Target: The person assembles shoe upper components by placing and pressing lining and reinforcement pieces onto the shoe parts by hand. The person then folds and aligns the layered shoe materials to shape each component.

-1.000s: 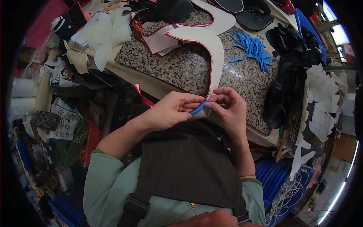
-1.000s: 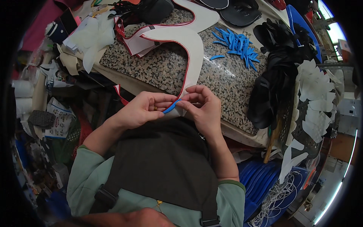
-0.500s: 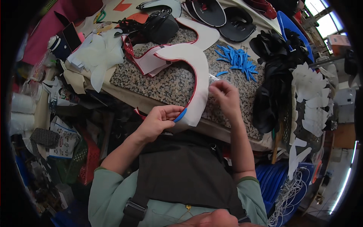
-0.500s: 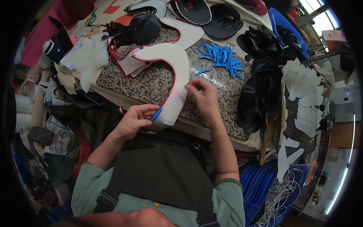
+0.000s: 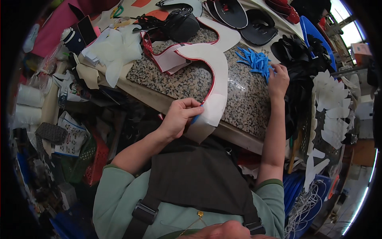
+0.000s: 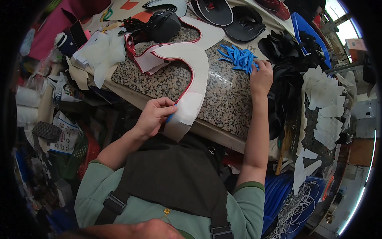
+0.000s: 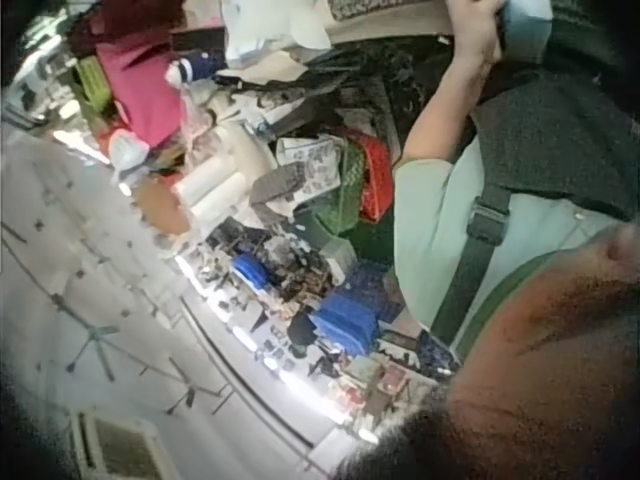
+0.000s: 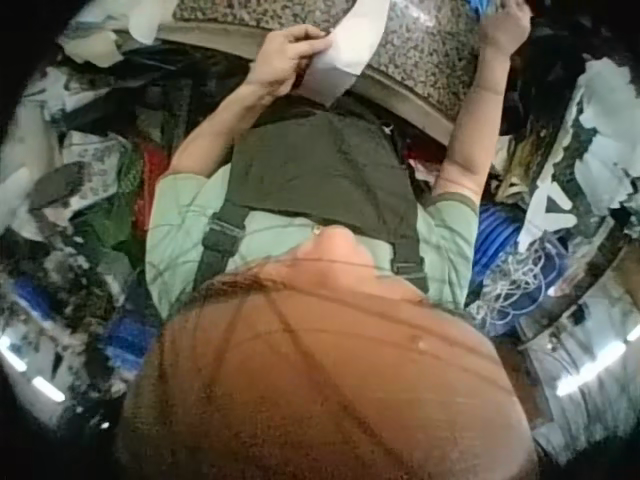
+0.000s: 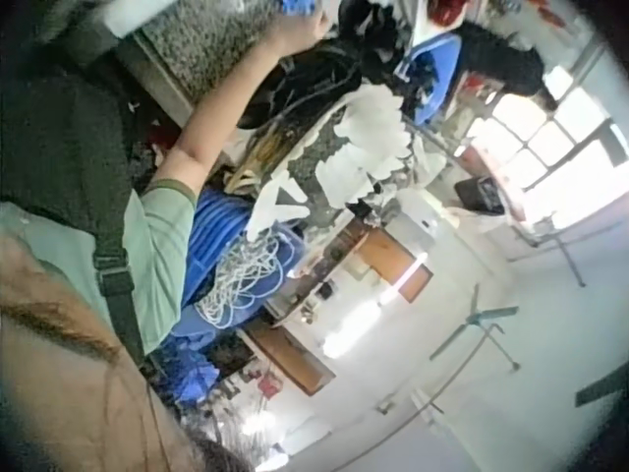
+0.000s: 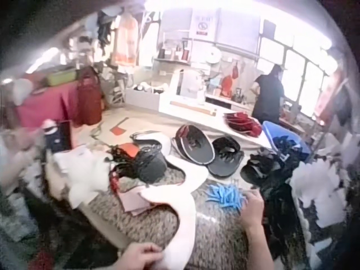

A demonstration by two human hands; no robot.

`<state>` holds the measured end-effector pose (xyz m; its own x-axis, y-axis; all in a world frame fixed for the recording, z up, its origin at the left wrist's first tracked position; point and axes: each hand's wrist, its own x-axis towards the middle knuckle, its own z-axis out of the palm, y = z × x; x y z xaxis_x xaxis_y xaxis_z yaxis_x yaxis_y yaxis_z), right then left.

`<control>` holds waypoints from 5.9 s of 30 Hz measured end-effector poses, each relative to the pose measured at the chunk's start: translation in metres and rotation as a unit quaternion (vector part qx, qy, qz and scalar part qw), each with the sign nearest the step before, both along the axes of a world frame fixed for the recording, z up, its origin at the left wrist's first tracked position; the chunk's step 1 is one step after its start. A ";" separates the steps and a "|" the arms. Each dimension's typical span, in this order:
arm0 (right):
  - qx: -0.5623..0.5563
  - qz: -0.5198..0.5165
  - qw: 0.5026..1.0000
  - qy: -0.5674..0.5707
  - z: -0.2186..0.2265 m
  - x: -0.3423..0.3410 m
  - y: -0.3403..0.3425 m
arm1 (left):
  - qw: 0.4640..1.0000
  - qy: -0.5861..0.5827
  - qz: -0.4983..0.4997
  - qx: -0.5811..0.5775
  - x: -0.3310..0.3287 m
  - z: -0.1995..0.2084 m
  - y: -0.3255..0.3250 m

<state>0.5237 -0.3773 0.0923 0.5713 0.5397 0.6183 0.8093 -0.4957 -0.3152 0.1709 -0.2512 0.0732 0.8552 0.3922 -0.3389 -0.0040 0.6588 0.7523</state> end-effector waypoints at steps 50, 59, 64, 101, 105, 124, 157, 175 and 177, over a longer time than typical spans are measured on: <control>0.039 0.076 0.805 0.587 -0.007 -0.240 -0.099 | 0.996 -0.080 -0.029 0.012 0.095 -0.012 -0.049; 0.073 0.207 0.671 0.708 0.020 -0.191 -0.100 | 0.940 -0.178 -0.106 0.272 0.088 0.044 -0.031; 0.366 0.286 0.487 0.739 0.058 -0.102 -0.061 | 0.737 -0.170 -0.390 0.525 0.061 0.117 0.010; -0.158 0.515 0.817 0.206 0.004 -0.273 0.304 | 0.607 0.419 0.405 0.540 -0.123 -0.045 0.185; -0.152 0.454 0.863 0.163 -0.023 -0.344 0.329 | 0.793 0.324 0.413 0.308 -0.156 -0.062 0.217; -0.166 0.345 0.856 0.348 -0.040 -0.324 0.365 | 0.645 0.330 0.106 0.681 -0.175 -0.046 0.300; -0.045 0.289 0.814 0.502 -0.014 -0.334 0.304 | 0.605 0.428 0.037 0.671 -0.161 -0.015 0.314; 0.126 0.444 0.627 0.628 -0.041 -0.351 0.334 | 0.645 0.244 0.053 0.722 -0.123 0.013 0.336; 0.129 0.462 0.759 0.441 -0.041 -0.359 0.345 | 0.675 0.238 0.064 0.695 -0.127 0.004 0.347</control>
<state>0.1645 -0.0318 0.0509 0.2761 0.8881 0.3674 0.1914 0.3238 -0.9266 0.0435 0.0962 0.0770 0.7086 0.6742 0.2082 0.4663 -0.6688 0.5790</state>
